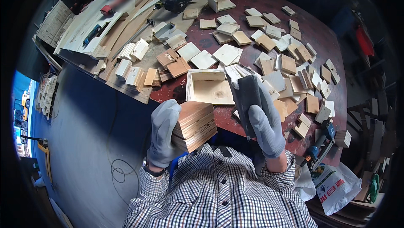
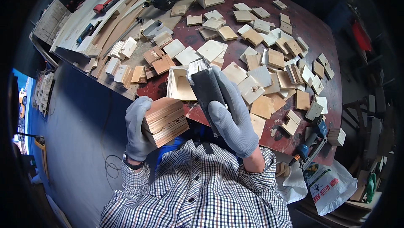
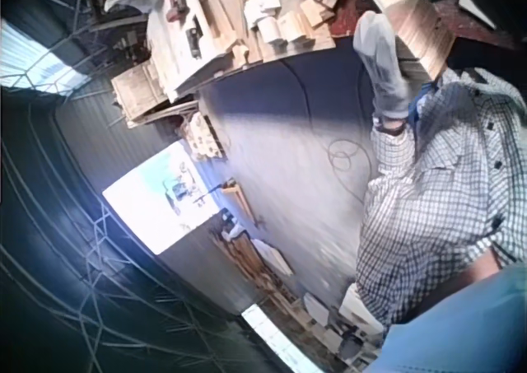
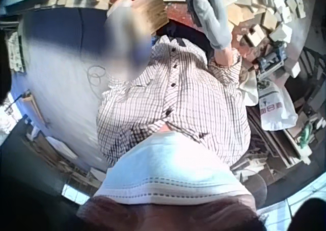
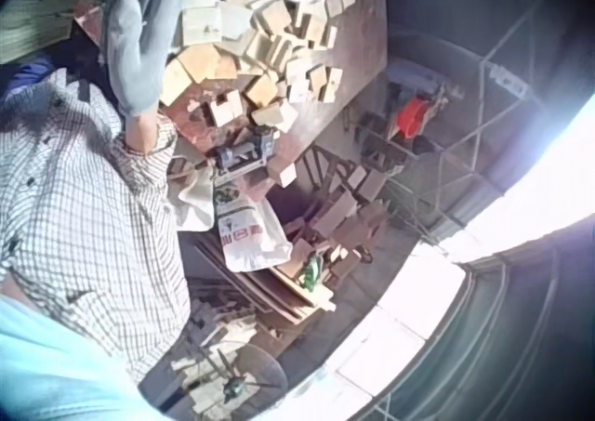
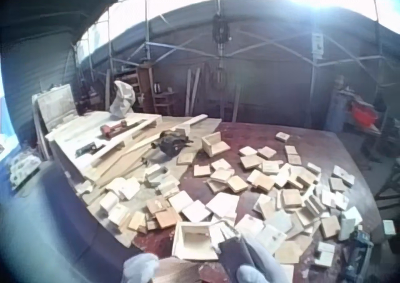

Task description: The person uses a nail gun to fasten small wooden pieces into box shapes on a cluttered workbench. They then sand the edges of the assembled boxes with a sanding block and place the finished boxes into a white bag.

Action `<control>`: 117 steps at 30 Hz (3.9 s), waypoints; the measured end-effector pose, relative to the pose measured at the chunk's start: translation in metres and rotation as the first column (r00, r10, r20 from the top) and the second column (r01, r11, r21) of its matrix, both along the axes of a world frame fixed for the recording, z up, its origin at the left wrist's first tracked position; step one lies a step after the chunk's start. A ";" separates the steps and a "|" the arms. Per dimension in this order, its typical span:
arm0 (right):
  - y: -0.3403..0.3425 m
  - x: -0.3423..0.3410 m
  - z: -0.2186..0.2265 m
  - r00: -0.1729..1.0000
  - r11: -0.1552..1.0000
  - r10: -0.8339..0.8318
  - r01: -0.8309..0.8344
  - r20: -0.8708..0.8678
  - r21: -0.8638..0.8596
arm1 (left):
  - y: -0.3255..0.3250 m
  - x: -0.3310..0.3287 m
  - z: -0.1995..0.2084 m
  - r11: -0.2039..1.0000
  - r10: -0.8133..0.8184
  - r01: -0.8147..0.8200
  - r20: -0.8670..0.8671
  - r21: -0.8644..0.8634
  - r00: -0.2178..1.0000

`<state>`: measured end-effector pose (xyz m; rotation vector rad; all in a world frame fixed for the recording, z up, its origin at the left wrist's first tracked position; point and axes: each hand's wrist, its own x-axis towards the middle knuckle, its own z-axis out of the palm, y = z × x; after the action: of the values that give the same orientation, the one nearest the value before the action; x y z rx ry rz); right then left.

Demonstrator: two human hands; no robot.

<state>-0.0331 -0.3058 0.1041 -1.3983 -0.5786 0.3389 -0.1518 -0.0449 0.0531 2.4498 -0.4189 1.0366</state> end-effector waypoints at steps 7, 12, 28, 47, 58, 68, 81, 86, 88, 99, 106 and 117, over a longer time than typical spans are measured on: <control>0.035 -0.003 0.006 0.765 0.948 0.087 0.132 0.638 -0.288 | -0.015 0.015 0.034 0.996 -0.069 0.078 -0.185 0.039 0.980; 0.002 -0.045 -0.018 0.818 0.929 0.214 -0.002 0.534 -0.370 | 0.007 -0.004 0.013 0.971 0.221 -0.227 0.074 0.075 0.972; 0.021 -0.043 -0.024 0.816 0.965 0.120 0.039 0.566 -0.260 | 0.010 -0.008 0.014 0.976 0.175 -0.184 0.075 0.120 0.982; -0.001 -0.020 -0.052 0.998 0.994 -0.057 0.058 0.013 -0.097 | 0.013 -0.019 -0.005 0.991 0.062 -0.100 0.370 0.084 0.927; 0.027 0.021 0.001 0.871 0.886 0.445 -0.462 0.208 0.037 | 0.005 -0.042 -0.042 0.962 -0.273 0.252 0.293 0.107 0.916; -0.013 0.001 -0.059 0.973 0.978 0.183 -0.165 -0.142 0.127 | -0.018 0.004 0.001 0.985 0.015 0.108 0.698 -0.132 0.716; -0.008 -0.009 -0.086 0.919 0.908 0.386 -0.393 -0.075 -0.147 | -0.017 -0.008 -0.013 0.768 0.150 -0.034 0.128 -0.639 0.980; 0.004 -0.012 -0.048 0.998 0.998 -0.002 0.006 -0.067 0.060 | -0.017 -0.008 -0.055 0.457 0.088 -0.227 -0.210 -0.860 0.974; 0.007 -0.006 -0.031 0.981 0.998 -0.058 0.052 0.187 0.037 | -0.022 -0.001 -0.039 0.093 -0.145 -0.168 -0.180 -0.981 0.973; 0.045 0.005 -0.013 0.523 0.948 0.278 -0.013 0.805 -0.319 | -0.041 -0.019 -0.050 0.095 -0.456 -0.206 -0.226 -0.974 0.861; -0.013 0.037 -0.089 0.680 0.843 0.187 0.260 0.709 -0.471 | -0.024 -0.013 -0.012 -0.381 -0.532 -0.305 -0.063 -0.873 0.844; 0.033 0.008 -0.086 0.727 0.988 0.072 0.043 0.683 -0.150 | -0.034 -0.004 -0.012 -0.455 -0.602 -0.365 -0.021 -0.812 0.798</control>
<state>-0.0249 -0.2731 0.0178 -1.6688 -1.1986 -0.1581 -0.1560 -0.0792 0.0413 0.5851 0.3946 0.0135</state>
